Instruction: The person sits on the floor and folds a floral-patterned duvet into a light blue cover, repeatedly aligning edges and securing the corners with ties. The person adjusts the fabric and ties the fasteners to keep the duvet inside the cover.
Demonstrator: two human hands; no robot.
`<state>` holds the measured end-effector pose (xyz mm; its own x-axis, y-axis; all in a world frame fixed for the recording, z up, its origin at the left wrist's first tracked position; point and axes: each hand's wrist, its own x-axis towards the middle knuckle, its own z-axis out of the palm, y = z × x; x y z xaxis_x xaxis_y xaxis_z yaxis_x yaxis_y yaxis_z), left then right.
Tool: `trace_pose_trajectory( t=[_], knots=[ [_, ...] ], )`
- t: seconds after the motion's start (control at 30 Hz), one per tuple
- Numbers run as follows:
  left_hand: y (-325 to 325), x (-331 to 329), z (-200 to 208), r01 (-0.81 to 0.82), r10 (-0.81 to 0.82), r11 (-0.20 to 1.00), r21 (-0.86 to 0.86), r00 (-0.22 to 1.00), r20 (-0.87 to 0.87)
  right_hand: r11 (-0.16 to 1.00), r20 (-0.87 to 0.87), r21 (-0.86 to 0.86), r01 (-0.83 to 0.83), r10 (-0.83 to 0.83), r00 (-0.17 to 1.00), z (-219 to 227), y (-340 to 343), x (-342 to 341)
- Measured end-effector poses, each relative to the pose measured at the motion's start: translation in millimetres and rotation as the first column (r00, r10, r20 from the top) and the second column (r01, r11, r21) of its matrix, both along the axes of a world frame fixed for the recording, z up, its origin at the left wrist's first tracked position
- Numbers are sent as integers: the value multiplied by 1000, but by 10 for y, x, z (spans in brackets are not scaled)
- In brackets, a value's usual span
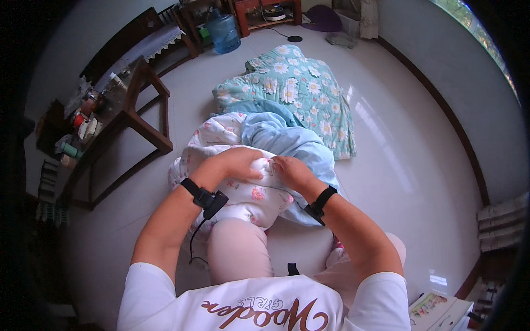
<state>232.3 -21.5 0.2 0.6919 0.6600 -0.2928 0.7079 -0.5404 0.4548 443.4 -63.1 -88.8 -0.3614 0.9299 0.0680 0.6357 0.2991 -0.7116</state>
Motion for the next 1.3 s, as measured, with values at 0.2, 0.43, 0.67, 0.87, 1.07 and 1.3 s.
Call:
trace_pose_trajectory(
  t=[0.2, 0.43, 0.67, 0.87, 1.07, 1.3],
  knots=[
    [-2, -191, -188, -61, 55, 998, 34, 988, 143, 848, -132, 439, 298, -268, 954, 190, -114, 288],
    [-178, -72, 36, -113, 120, 993, -41, 945, 304, 948, -3, 28, 317, -318, 948, 466, -534, 74],
    [-528, 58, 623, -55, 0, 988, 148, 939, 344, 855, 71, 215, 472, -495, 866, 488, -377, 44],
    [-758, -755, 1460, -313, 224, 935, 165, 885, 408, 657, 124, 172, 734, -754, 645, 814, -218, 1223],
    [-763, -1303, 1267, -501, 434, 864, 52, 792, 428, 892, 84, 235, 385, -413, 907, 844, 5, 1282],
    [-871, -1444, 663, -529, 524, 837, -140, 702, 482, 947, 86, 311, 82, -114, 990, 837, -323, 706]
  ],
)
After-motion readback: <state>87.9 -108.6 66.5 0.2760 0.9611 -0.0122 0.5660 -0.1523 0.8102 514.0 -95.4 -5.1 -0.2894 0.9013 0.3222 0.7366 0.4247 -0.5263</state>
